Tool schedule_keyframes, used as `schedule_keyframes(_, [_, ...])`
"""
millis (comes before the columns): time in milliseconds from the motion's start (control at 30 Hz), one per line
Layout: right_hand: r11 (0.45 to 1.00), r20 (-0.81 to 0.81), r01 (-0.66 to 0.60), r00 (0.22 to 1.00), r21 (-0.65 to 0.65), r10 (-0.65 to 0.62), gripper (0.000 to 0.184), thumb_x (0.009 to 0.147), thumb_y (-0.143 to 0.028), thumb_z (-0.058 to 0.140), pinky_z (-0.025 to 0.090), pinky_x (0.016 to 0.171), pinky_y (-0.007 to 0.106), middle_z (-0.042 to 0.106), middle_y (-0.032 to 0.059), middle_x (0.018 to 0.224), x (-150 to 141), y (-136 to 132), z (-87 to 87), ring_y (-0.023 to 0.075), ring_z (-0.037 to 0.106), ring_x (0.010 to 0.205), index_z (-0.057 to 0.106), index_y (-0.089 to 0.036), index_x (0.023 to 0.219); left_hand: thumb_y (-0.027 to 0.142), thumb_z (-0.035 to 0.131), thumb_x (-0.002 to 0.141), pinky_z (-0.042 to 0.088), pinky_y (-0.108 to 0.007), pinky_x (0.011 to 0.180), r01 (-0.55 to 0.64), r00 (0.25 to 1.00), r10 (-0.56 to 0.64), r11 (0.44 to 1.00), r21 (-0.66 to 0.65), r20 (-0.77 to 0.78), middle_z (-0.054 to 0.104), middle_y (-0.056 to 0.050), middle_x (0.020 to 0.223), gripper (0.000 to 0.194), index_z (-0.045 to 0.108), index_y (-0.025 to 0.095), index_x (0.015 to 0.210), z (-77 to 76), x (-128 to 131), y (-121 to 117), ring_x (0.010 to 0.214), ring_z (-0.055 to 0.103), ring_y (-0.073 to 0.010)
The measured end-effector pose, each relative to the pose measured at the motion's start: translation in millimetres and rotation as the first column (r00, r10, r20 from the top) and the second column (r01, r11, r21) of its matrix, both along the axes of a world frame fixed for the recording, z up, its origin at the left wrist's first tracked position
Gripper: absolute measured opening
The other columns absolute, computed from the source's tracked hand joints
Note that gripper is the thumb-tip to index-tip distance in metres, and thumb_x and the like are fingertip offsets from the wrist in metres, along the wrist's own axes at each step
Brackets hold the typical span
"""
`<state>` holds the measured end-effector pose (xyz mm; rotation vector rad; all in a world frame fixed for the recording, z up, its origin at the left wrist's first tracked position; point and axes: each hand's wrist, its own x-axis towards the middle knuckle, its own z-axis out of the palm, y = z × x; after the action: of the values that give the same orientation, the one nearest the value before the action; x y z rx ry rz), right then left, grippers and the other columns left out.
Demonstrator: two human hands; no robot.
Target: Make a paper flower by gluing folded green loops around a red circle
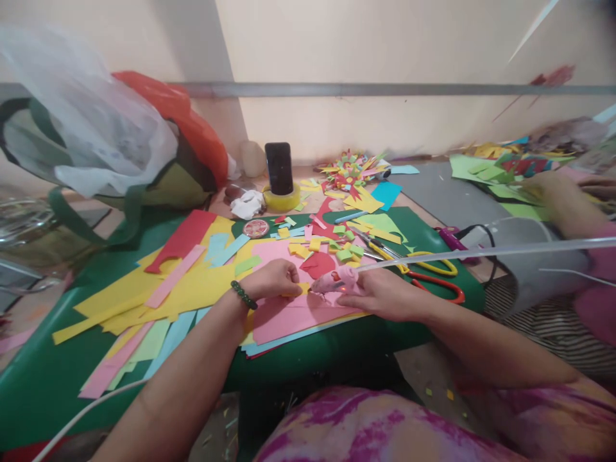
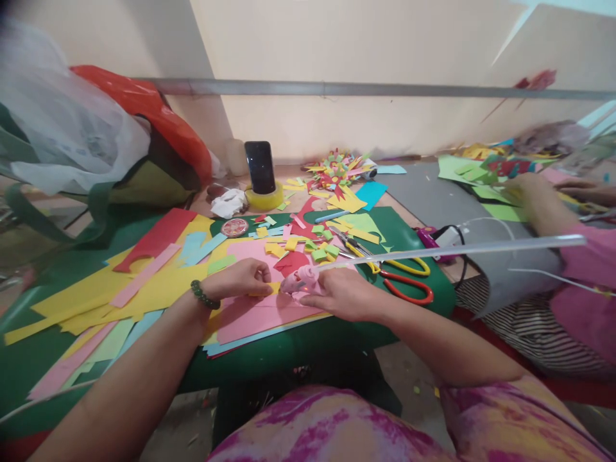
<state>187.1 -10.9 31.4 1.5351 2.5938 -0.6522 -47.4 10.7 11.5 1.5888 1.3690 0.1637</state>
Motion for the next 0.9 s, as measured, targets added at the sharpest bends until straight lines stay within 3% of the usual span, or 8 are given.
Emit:
schedule_keyframes(400, [1.000, 0.036, -0.004, 0.999, 0.024, 0.003, 0.057, 0.086, -0.057, 0.051, 0.018, 0.050, 0.027, 0.029, -0.0038, 0.048, -1.4, 3.1, 2.1, 0.0091, 0.028, 0.046, 0.029, -0.020, 0.049, 0.020, 0.059, 0.056, 0.034, -0.020, 0.043, 0.000, 1.000, 0.000, 1.000, 0.012, -0.020, 0.062, 0.001, 0.049, 0.008, 0.053, 0.018, 0.061, -2.4, -0.4, -0.4, 0.048, 0.055, -0.0127])
schedule_keyframes(767, [0.999, -0.027, -0.016, 0.999, 0.044, 0.017, 0.056, 0.086, -0.062, 0.048, 0.020, 0.049, 0.026, 0.034, -0.0033, 0.050, -0.1, 4.5, -1.6, 0.0091, 0.030, 0.047, 0.035, -0.020, 0.052, 0.021, 0.059, 0.058, 0.037, -0.021, 0.045, -0.009, 1.000, 0.009, 1.000, 0.019, -0.004, 0.062, 0.001, 0.051, 0.008, 0.053, 0.018, 0.062, -4.0, -1.2, -0.8, 0.048, 0.056, -0.0133])
schedule_keyframes(900, [0.996, -0.050, -0.092, 0.995, -0.021, 0.091, 0.057, 0.085, -0.062, 0.049, 0.020, 0.049, 0.026, 0.035, -0.0033, 0.050, 2.9, 3.4, 1.3, 0.0088, 0.031, 0.048, 0.040, -0.018, 0.050, 0.021, 0.059, 0.057, 0.038, -0.021, 0.045, -0.012, 1.000, 0.012, 1.000, 0.022, -0.006, 0.064, 0.000, 0.053, 0.009, 0.055, 0.018, 0.064, -4.7, -1.6, -0.5, 0.050, 0.057, -0.0136])
